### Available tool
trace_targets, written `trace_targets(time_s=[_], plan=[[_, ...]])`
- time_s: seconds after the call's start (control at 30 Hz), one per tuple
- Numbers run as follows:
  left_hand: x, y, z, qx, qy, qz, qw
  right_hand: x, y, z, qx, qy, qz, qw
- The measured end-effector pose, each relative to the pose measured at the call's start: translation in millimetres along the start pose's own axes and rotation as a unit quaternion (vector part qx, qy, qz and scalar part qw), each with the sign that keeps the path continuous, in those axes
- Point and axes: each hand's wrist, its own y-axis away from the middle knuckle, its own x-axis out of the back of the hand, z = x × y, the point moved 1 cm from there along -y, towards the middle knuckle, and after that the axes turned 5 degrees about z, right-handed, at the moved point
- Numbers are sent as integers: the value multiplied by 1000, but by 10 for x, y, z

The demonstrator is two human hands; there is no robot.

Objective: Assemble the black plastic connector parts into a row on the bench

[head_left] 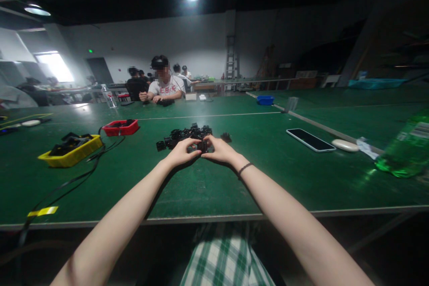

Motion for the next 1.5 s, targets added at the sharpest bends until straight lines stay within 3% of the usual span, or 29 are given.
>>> trace_targets(time_s=[1.5], plan=[[-27, -14, -53, 9, 5, -2, 1000, -8, -4, 0, 19, 14, 8, 1000]])
